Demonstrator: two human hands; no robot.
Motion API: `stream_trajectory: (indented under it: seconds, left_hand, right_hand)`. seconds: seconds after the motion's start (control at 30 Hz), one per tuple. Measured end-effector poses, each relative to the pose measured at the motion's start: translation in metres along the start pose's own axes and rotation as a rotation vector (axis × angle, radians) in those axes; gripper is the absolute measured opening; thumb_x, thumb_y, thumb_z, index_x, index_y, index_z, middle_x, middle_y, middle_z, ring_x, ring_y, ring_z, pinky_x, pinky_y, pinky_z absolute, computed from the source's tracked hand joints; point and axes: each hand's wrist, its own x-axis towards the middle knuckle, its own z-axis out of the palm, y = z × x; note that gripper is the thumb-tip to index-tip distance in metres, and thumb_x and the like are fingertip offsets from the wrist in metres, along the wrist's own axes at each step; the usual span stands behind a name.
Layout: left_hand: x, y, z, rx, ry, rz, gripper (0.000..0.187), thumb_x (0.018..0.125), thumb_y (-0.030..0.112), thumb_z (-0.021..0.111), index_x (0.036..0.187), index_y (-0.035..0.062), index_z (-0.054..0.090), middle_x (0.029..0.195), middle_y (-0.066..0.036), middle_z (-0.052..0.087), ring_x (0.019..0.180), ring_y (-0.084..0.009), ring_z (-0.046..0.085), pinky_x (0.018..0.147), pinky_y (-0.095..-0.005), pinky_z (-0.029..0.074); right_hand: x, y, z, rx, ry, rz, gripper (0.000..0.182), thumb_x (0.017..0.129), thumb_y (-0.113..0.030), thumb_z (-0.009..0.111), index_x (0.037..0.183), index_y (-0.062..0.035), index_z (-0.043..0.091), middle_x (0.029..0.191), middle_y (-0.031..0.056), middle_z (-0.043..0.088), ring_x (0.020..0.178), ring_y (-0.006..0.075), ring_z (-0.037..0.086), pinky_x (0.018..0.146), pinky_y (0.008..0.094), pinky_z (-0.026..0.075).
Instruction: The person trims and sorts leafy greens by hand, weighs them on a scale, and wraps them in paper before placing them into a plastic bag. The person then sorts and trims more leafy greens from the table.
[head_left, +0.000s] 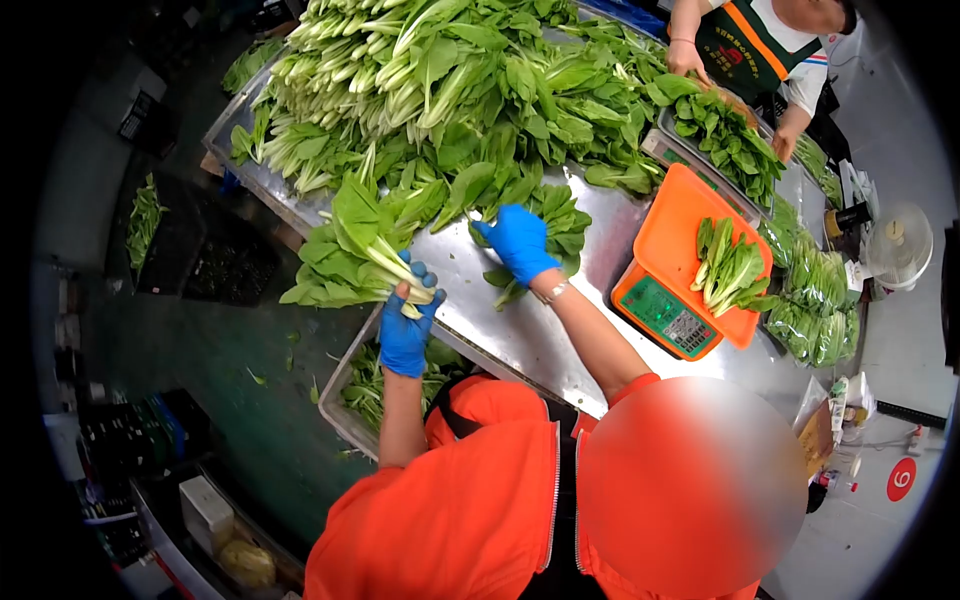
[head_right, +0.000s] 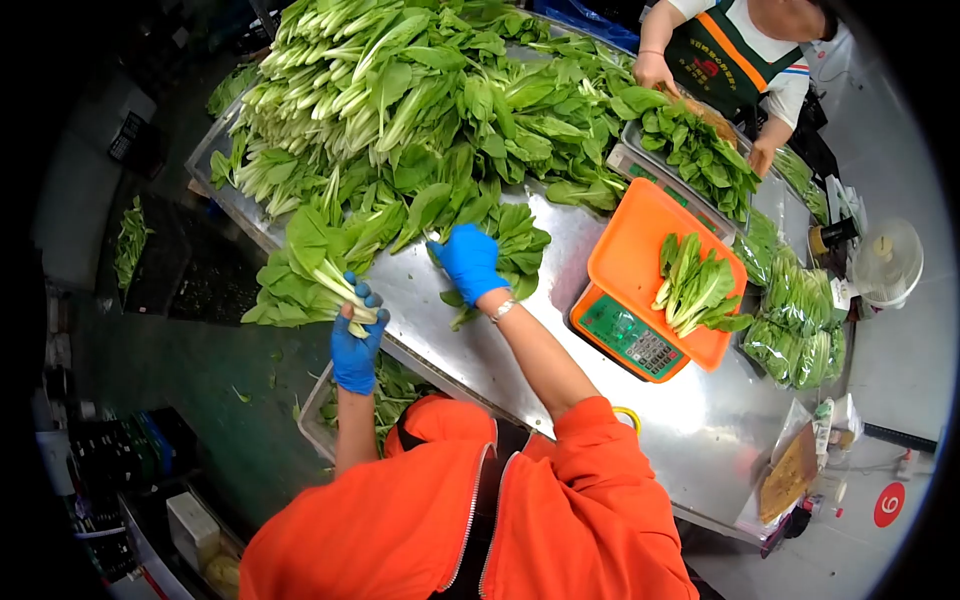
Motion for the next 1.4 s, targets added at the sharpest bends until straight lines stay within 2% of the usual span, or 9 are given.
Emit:
stream_trajectory:
  seconds: [0.2,0.27,0.33,0.43,0.7,0.93,1.07,1.17,1.4]
  left_hand:
    - [-0.001,-0.004,0.0,0.086,-0.05,0.008,0.045,0.08,0.008,0.053,0.121,0.0063,0.036,0.102,-0.011,0.05,0.092,-0.0227,0.05,0.075,-0.0403,0.047]
    - [-0.002,-0.001,-0.003,0.088,-0.028,0.04,0.044,0.08,0.008,0.053,0.121,0.0064,0.036,0.102,-0.011,0.05,0.092,-0.0229,0.05,0.078,-0.0411,0.047]
    - [-0.002,0.003,-0.012,0.064,-0.023,0.024,0.044,0.08,0.007,0.052,0.121,0.0066,0.036,0.103,-0.011,0.05,0.093,-0.0235,0.05,0.08,-0.0426,0.046]
    - [0.0,0.0,-0.014,0.022,-0.011,0.003,0.041,0.082,0.005,0.05,0.121,0.007,0.036,0.107,-0.012,0.05,0.095,-0.0245,0.05,0.082,-0.0429,0.045]
    - [0.007,-0.016,-0.005,0.11,0.074,-0.067,0.039,0.082,0.005,0.049,0.119,0.0086,0.039,0.106,-0.011,0.051,0.095,-0.0236,0.052,0.081,-0.0406,0.045]
    - [0.004,-0.017,-0.004,0.276,0.221,-0.047,0.038,0.081,0.006,0.052,0.117,0.0068,0.041,0.106,-0.011,0.052,0.095,-0.022,0.052,0.081,-0.0411,0.045]
    - [0.005,-0.032,-0.001,0.423,0.272,-0.021,0.038,0.081,0.006,0.052,0.117,0.0045,0.04,0.109,-0.013,0.051,0.098,-0.0217,0.051,0.085,-0.0414,0.042]
    - [0.004,-0.044,0.014,0.458,0.292,0.021,0.039,0.08,0.007,0.054,0.117,0.0051,0.041,0.11,-0.012,0.051,0.099,-0.0213,0.05,0.086,-0.0413,0.041]
    - [0.003,-0.038,0.003,0.417,0.312,0.024,0.035,0.08,0.011,0.055,0.113,0.0025,0.047,0.108,-0.007,0.054,0.096,-0.0152,0.051,0.081,-0.0296,0.043]
  right_hand:
    - [0.014,0.01,0.039,0.047,0.213,0.055,0.044,0.066,-0.042,0.063,0.076,0.0007,0.057,0.073,0.0201,0.058,0.068,0.0303,0.059,0.056,0.0381,0.046]
    - [0.012,0.022,0.025,0.389,0.094,0.232,0.04,0.066,-0.038,0.064,0.076,0.0001,0.057,0.075,0.0168,0.059,0.065,0.0301,0.058,0.058,0.0382,0.045]
    - [0.006,0.042,0.013,0.615,-0.038,0.269,0.031,0.072,-0.033,0.061,0.077,-0.0025,0.058,0.073,0.0085,0.061,0.057,0.0203,0.054,0.053,0.03,0.042]
    - [-0.026,0.042,-0.028,1.53,-0.25,0.308,0.017,0.083,-0.021,0.051,0.083,-0.0069,0.06,0.073,-0.0037,0.058,0.053,0.0022,0.042,0.048,0.015,0.031]
    - [-0.059,0.035,-0.043,1.709,-0.301,0.205,0.016,0.083,-0.019,0.052,0.086,-0.0051,0.057,0.075,-0.0014,0.058,0.056,0.0042,0.046,0.051,0.0163,0.035]
    - [-0.066,0.029,-0.035,1.594,-0.345,0.268,0.016,0.082,-0.02,0.053,0.081,-0.0045,0.057,0.071,0.0,0.058,0.055,0.0048,0.047,0.051,0.017,0.036]
    - [-0.076,0.004,-0.048,1.334,-0.194,0.158,0.021,0.081,-0.021,0.054,0.078,-0.0008,0.057,0.069,0.0029,0.057,0.054,0.0067,0.049,0.051,0.02,0.039]
    - [-0.09,-0.018,-0.046,0.647,0.105,-0.029,0.014,0.077,-0.017,0.058,0.082,-0.004,0.056,0.07,0.0098,0.057,0.055,0.0201,0.054,0.051,0.0273,0.042]
    - [-0.113,-0.052,-0.05,0.31,0.29,-0.369,0.012,0.079,-0.017,0.053,0.086,-0.0083,0.053,0.069,0.0087,0.05,0.059,0.0257,0.053,0.05,0.0339,0.041]
